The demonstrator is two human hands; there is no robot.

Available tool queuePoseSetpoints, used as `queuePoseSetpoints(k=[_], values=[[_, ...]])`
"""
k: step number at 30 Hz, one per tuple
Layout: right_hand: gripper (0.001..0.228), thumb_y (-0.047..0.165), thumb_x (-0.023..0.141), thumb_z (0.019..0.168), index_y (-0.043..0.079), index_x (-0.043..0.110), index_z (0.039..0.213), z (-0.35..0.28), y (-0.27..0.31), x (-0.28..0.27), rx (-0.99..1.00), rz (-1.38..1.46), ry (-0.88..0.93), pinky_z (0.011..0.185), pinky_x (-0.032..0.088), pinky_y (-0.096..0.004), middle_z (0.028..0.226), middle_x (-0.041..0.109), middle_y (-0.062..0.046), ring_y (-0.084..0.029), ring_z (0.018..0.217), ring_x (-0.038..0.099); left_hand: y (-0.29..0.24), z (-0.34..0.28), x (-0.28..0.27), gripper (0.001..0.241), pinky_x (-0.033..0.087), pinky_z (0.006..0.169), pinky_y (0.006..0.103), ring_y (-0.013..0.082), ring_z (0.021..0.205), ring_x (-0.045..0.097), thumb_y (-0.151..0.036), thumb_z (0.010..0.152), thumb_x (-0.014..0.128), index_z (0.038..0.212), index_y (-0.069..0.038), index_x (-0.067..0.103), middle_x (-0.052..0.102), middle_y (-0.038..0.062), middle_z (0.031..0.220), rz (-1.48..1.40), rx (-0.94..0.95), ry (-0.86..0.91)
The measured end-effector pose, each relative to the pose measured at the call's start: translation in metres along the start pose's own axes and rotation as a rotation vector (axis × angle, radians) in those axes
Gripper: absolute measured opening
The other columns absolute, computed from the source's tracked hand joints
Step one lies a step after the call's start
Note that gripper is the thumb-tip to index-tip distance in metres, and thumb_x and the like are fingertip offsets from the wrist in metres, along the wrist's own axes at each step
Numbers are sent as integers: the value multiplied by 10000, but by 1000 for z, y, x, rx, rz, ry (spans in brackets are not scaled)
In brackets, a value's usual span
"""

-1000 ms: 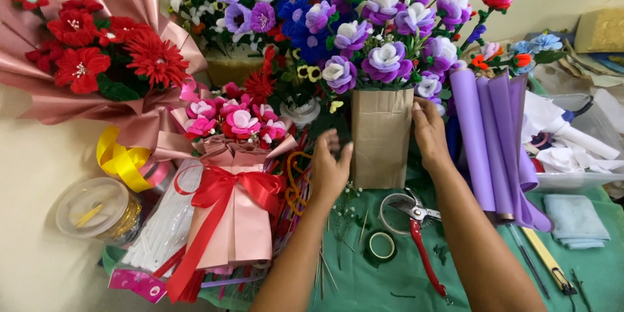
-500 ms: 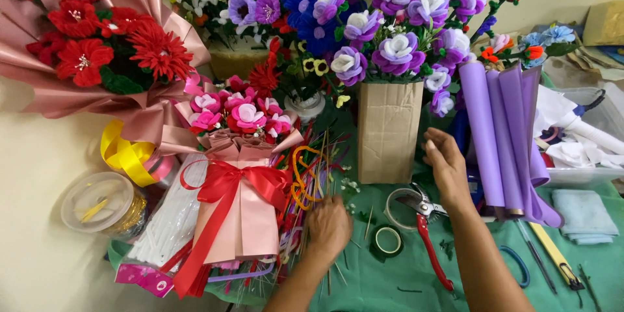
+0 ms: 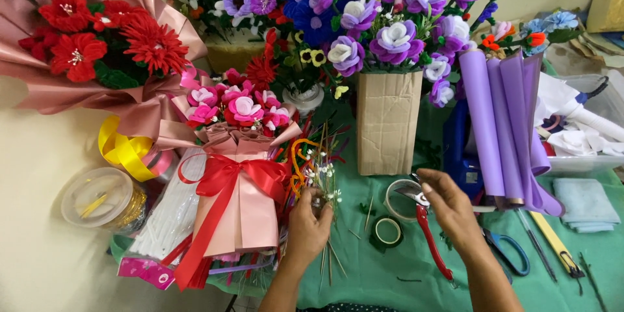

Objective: The person assembles a floral decoration by trimming small sprigs with shears and inserting them into a central cardboard-wrapped floral base among existing purple and white artificial flowers.

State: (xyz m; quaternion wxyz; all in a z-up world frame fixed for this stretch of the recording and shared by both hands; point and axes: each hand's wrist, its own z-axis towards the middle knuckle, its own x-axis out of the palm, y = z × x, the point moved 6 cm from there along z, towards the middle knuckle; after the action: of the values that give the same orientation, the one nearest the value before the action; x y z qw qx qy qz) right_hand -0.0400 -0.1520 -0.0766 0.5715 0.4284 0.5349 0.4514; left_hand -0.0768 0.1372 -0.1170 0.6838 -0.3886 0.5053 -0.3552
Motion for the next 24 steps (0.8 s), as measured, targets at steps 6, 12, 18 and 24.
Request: queuePoseSetpoints(k=[6, 12, 18, 24], values=[[390, 323, 547, 960, 199, 728, 1282, -33, -5, 36, -13, -246, 159, 1007, 501, -306, 1291, 775, 5, -126, 1193, 688, -11, -6, 23, 207, 584, 621, 288, 170, 724, 710, -139, 964, 644, 1134, -75, 545, 692, 87, 946, -300, 126, -54], [290, 460, 560, 971, 231, 608, 1142, -58, -31, 82, 35, -609, 418, 680, 421, -411, 778, 683, -48, -305, 709, 610, -34, -22, 47, 193, 568, 579, 312, 149, 662, 669, -194, 963, 697, 1045, -113, 541, 656, 50, 839, -289, 187, -57], [345, 368, 498, 1038, 143, 497, 777, -64, -36, 65, 4, -274, 310, 558, 417, -364, 633, 643, -20, -163, 557, 552, -50, -25, 55, 220, 564, 704, 324, 164, 761, 656, -262, 944, 724, 990, -110, 572, 661, 26, 859, -215, 221, -7], [312, 294, 487, 1034, 98, 729, 1028, -63, -83, 10, -16, -55, 60, 552, 384, -293, 632, 528, -31, -149, 582, 475, -61, -28, 69, 390, 617, 772, 304, 176, 938, 723, -274, 944, 694, 1264, -105, 545, 707, 62, 1129, -276, 163, 232]])
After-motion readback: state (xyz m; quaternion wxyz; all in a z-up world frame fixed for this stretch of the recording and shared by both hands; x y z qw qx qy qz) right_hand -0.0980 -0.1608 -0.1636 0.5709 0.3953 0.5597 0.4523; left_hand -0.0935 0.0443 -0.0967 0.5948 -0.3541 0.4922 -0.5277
